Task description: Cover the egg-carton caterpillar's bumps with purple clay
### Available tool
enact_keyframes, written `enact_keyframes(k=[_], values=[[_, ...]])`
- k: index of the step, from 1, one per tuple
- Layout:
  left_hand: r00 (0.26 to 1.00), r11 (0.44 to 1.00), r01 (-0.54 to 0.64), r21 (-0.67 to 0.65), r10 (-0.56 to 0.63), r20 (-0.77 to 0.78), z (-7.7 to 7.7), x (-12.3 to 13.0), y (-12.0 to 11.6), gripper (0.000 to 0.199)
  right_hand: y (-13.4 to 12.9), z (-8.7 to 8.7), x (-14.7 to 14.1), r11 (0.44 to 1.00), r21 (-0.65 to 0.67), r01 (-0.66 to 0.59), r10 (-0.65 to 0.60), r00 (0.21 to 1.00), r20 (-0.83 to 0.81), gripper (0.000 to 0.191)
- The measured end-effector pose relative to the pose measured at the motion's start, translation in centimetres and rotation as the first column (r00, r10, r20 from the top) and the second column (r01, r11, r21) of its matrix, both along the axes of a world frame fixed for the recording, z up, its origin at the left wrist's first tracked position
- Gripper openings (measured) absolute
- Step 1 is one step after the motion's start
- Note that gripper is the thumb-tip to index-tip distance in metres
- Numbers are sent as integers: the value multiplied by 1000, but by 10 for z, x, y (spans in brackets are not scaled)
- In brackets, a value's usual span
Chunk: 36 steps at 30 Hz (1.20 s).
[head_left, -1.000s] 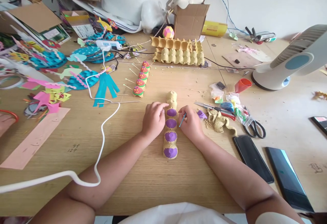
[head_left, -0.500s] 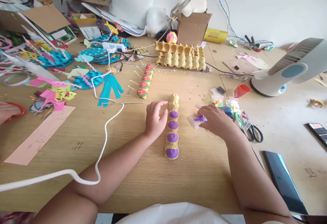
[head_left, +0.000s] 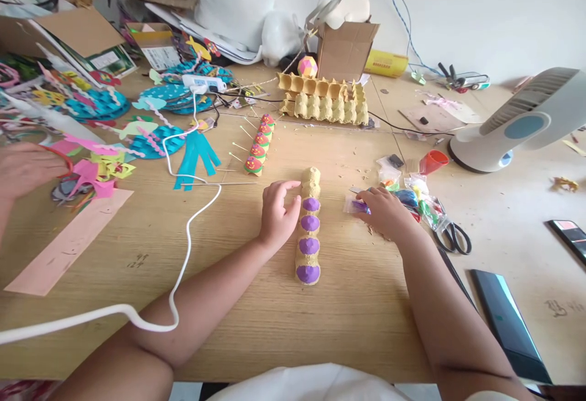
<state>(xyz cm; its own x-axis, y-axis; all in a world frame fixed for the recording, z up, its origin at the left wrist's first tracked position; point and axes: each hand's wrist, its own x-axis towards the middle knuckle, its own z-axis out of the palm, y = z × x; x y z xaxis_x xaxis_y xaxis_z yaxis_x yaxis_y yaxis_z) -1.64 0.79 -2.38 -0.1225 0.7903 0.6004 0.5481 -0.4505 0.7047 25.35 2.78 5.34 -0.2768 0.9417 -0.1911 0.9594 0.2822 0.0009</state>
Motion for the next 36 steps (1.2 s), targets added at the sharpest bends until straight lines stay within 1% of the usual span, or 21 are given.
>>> enact_keyframes(k=[3, 5, 6, 7, 8, 9, 10, 11, 13, 15, 17, 19, 22, 24, 27, 29, 32, 36], values=[[1000, 1000, -6, -5, 6, -13, 2, 0, -1, 24, 4, -2, 1, 999, 22, 24, -24, 1000, 5, 27], [1000, 1000, -6, 0, 6, -24, 4, 0, -2, 22, 4, 1, 0, 997, 44, 59, -58, 998, -24, 26], [999, 1000, -3, 9, 4, -32, 6, 1, -3, 20, 3, 4, -1, 995, 60, 82, -78, 995, -64, 26], [999, 1000, 2, 23, -1, -43, 8, 1, -4, 18, 1, 7, -2, 991, 80, 109, -98, 987, -131, 26], [998, 999, 10, 40, -7, -57, 10, 1, -5, 16, 0, 10, -3, 988, 95, 123, -98, 968, -231, 24], [997, 998, 21, 61, -16, -75, 13, 1, -7, 15, -2, 12, -4, 987, 99, 130, -87, 929, -360, 21], [995, 996, 35, 82, -27, -94, 15, 2, -8, 14, -4, 14, -6, 988, 85, 130, -71, 866, -496, 17], [993, 994, 50, 102, -38, -111, 18, 2, -10, 13, -7, 15, -8, 991, 55, 123, -62, 780, -623, 14], [989, 983, 91, 157, -70, -131, 23, 3, -14, 11, -11, 15, -14, 995, -61, 78, -95, 585, -806, 12], [982, 976, 130, 176, -102, -157, 25, 3, -17, 12, -14, 13, -21, 979, -203, 8, -187, 421, -887, 15], [973, 973, 158, 166, -124, -196, 26, 3, -19, 12, -17, 10, -29, 951, -304, -64, -267, 329, -906, 17], [963, 973, 173, 150, -135, -233, 25, 3, -20, 13, -18, 5, -36, 929, -349, -127, -309, 257, -916, 20], [957, 969, 192, 154, -150, -248, 25, 3, -20, 10, -19, 0, -43, 907, -375, -190, -338, 198, -920, 20], [958, 968, 194, 159, -152, -245, 25, 3, -20, 6, -19, -2, -44, 894, -385, -230, -350, 179, -920, 21], [958, 973, 166, 161, -120, -261, 25, 3, -20, 5, -20, -3, -45, 878, -389, -279, -358, 155, -921, 21], [962, 970, 153, 187, -104, -251, 26, 4, -21, 5, -20, -3, -45, 870, -393, -299, -368, 138, -919, 22], [971, 964, 156, 215, -110, -212, 26, 4, -22, 2, -20, -3, -46, 854, -412, -317, -395, 119, -911, 23], [961, 974, 148, 170, -101, -257, 26, 4, -22, 6, -20, -4, -47, 848, -417, -328, -403, 114, -908, 21]])
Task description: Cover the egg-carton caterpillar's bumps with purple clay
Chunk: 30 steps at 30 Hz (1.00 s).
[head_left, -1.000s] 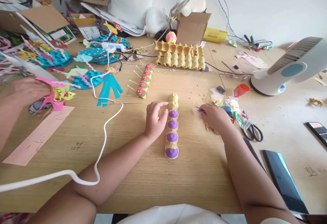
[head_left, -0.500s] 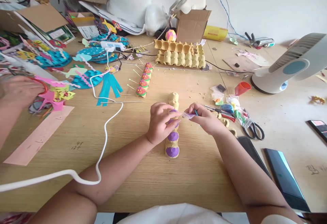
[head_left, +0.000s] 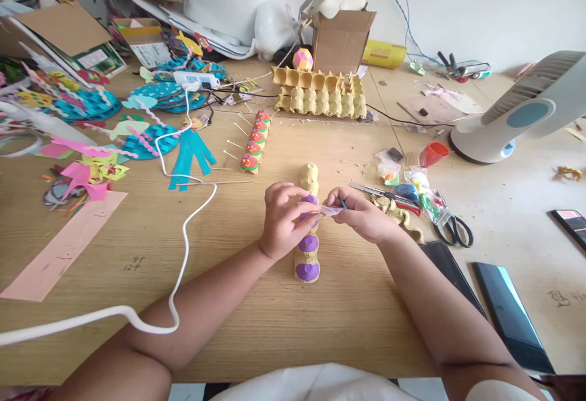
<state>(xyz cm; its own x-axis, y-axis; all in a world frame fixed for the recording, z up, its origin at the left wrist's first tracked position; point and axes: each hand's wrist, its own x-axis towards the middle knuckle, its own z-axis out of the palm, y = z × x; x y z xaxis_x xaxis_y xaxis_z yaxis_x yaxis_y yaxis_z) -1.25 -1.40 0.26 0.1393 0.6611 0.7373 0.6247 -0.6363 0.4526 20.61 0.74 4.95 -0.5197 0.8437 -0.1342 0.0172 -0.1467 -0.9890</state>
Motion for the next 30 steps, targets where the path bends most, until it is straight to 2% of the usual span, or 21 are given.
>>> enact_keyframes(k=[4, 10, 15, 20, 25, 30], values=[[999, 999, 44, 31, -43, -21, 0, 0, 0, 7, -1, -1, -1, 999, 31, -28, 27, 999, 31, 20], [999, 1000, -31, 4, 31, -19, -2, -1, 0, 12, -1, -1, -2, 1000, 8, -22, 22, 999, 37, 21], [1000, 998, 23, 54, -24, 15, -3, -2, 0, 8, -2, 0, -3, 999, -48, -14, 14, 1000, 15, 21], [999, 999, 46, -8, -46, -1, -3, -2, 1, 9, -2, -1, -4, 997, -78, -3, 3, 1000, 2, 22], [1000, 1000, 22, 15, -22, -14, -2, 0, 1, 5, -2, 0, -3, 999, -33, -28, 29, 999, 30, 21], [997, 997, 71, 24, -70, -24, -2, 0, 1, 6, -1, 0, 0, 994, 57, -93, 89, 993, 73, 21]])
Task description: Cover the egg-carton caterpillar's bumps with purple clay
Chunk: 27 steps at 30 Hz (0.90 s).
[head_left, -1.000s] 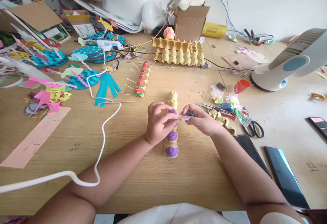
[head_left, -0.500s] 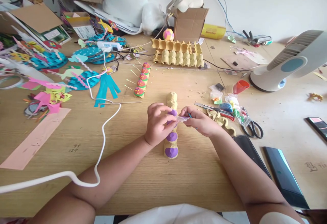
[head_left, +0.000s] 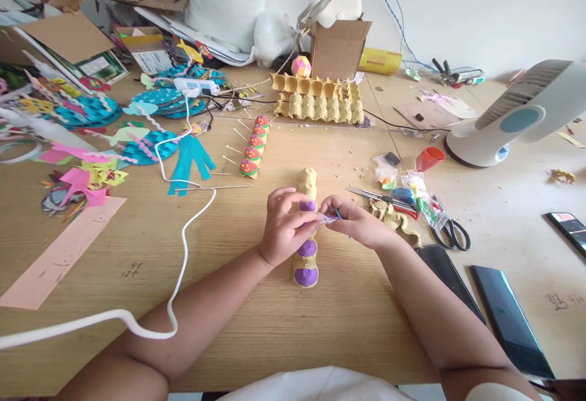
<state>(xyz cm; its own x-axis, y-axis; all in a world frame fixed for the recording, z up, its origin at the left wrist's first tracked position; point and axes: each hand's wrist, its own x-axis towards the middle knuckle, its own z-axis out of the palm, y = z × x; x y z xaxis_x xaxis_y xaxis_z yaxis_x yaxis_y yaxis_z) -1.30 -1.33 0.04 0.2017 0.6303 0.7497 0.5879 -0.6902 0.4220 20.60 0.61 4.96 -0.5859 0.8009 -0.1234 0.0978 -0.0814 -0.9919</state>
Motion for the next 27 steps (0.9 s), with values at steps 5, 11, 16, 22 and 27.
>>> enact_keyframes(k=[5, 11, 16, 22, 27], values=[[999, 999, 35, -12, -35, 28, -1, -1, 1, 10, 8, -4, 12, 998, -25, -57, 55, 996, -63, 33], [993, 991, 110, -76, -105, 61, 3, -2, -1, 10, 15, -2, 27, 1000, 5, -3, 4, 995, -99, 45], [989, 989, 130, -75, -124, 83, 5, -1, -2, 22, 11, 2, 21, 989, 78, 126, -117, 987, -113, 36], [993, 997, 39, -63, -32, 111, -1, 1, 3, 9, 8, -5, 9, 964, 170, 204, -184, 975, -125, 36], [986, 994, 30, -102, -13, 167, -4, 2, 4, 10, 7, -11, 5, 926, 234, 295, -280, 955, -95, 38]])
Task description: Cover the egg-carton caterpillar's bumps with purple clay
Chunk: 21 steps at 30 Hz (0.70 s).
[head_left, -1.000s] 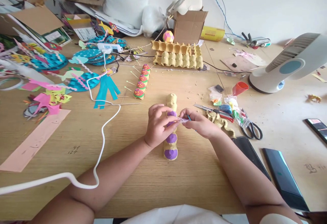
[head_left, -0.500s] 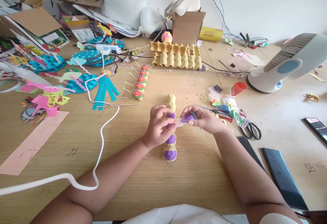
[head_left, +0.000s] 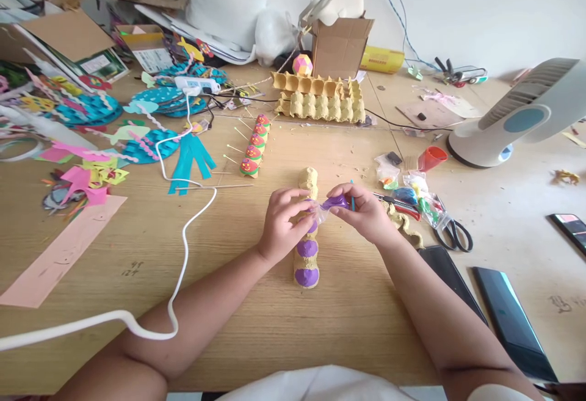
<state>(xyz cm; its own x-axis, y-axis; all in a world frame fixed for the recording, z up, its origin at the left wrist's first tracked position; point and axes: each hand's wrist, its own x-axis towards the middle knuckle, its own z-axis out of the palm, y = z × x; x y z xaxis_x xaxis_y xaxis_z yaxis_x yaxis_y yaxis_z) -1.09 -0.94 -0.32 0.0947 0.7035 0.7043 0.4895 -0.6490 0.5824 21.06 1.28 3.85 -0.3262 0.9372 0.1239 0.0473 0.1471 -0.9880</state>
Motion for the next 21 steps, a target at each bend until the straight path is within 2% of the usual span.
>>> enact_keyframes(k=[8, 21], values=[[994, 993, 95, -65, -91, 53, 2, 0, 0, 16, -6, 4, -7, 997, 48, 61, -63, 997, 33, 39], [990, 991, 131, -8, -131, 52, 4, 4, -1, 16, -13, -1, -19, 992, 103, 67, -68, 998, 7, 41]])
